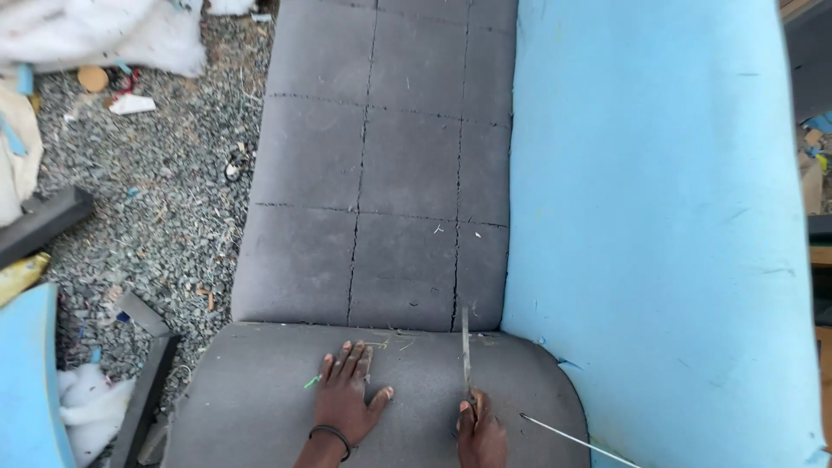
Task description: The person uses a utility knife to cut a large piece of gray foam into a grid pattern. They then use a metal ruler and a tape measure to measure sections of the foam and mark it with a green marker.
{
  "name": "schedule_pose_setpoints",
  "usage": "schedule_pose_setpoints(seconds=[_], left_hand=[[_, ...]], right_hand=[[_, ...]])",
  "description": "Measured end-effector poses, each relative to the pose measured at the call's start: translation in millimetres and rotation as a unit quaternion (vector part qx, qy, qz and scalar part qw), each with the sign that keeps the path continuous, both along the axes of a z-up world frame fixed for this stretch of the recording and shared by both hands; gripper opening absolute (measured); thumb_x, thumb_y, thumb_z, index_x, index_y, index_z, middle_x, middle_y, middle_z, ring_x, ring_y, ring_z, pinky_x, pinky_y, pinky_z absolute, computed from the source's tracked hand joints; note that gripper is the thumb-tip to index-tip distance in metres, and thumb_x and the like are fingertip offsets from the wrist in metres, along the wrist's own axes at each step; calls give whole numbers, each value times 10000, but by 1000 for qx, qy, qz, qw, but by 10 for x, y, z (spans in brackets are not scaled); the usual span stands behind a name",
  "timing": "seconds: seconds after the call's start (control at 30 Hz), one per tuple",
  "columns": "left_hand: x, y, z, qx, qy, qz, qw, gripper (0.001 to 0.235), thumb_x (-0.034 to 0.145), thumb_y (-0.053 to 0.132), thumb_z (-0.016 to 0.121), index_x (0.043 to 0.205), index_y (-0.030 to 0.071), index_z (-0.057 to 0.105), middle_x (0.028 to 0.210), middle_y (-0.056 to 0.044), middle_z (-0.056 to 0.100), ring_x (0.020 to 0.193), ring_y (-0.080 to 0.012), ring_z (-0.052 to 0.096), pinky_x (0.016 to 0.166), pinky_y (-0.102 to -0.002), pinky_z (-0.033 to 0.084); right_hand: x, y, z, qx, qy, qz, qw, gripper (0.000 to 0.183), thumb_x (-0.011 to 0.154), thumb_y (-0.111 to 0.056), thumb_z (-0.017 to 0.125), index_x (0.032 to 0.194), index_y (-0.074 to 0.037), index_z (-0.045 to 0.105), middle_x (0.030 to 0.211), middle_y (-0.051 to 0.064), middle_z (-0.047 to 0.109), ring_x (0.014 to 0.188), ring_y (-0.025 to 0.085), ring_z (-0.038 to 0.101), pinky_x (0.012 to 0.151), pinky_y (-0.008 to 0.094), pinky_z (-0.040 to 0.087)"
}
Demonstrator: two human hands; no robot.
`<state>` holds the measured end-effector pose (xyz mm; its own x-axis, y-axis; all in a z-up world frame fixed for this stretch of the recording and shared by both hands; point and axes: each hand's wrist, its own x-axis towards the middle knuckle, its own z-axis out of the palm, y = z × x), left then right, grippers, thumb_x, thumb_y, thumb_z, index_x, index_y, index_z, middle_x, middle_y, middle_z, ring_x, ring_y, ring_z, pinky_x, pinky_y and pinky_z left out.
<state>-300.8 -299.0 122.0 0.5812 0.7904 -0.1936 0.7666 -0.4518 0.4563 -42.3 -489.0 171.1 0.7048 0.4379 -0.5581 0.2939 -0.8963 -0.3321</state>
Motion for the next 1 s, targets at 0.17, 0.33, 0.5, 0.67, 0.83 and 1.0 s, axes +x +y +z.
schedule_pose_setpoints(seconds=[0.17,0.33,0.5,0.67,0.83,1.0], left_hand=[[269,202,974,-294,25,121,948,1077,974,973,602,1803,287,633,1879,53,603,1741,-276,498,1385,-555,401],[368,77,1724,-540,-253,357,719,1079,989,601,855,1875,56,569,1438,-199,902,1034,-269,912,1015,-457,761],[232,-51,2580,-472,-301,327,762,266,1153,293,800,1041,52,779,852,-174,849,749,-256,845,654,-377,626],[88,-106,3065,-501,-295,331,743,339,1131,317,833,1019,1,784,881,-220,869,763,-291,815,674,-412,620],[94,-69,3268,-550,-313,308,711,372,1136,294,870,1072,-65,797,957,-267,853,737,-318,768,653,-427,567],[109,-169,3402,-580,-335,290,684,411,1139,364,879,1191,-23,749,1095,-312,867,925,-426,882,783,-492,738]], right_hand=[[-408,-116,787,31,14,88,996,344,1186,-634,615,1318,-349,753,752,4,752,718,262,798,728,423,579],[-776,-264,1766,51,126,130,982,350,1210,-654,676,1229,-306,714,766,-4,653,683,176,653,731,390,494],[-913,-374,2739,3,166,120,979,423,1187,-695,641,1331,-308,735,1004,-5,960,894,196,914,859,383,647],[-508,-804,2612,-57,212,199,955,521,1197,-851,555,1419,-383,603,1195,-63,908,1007,157,870,974,315,695],[-324,-950,2722,-99,105,208,967,331,1188,-803,698,1358,-520,687,1054,-186,800,931,45,782,868,264,612],[-533,-1002,3106,-64,73,122,988,540,1137,-861,543,1325,-401,753,1087,-66,886,1048,164,905,880,367,636]])
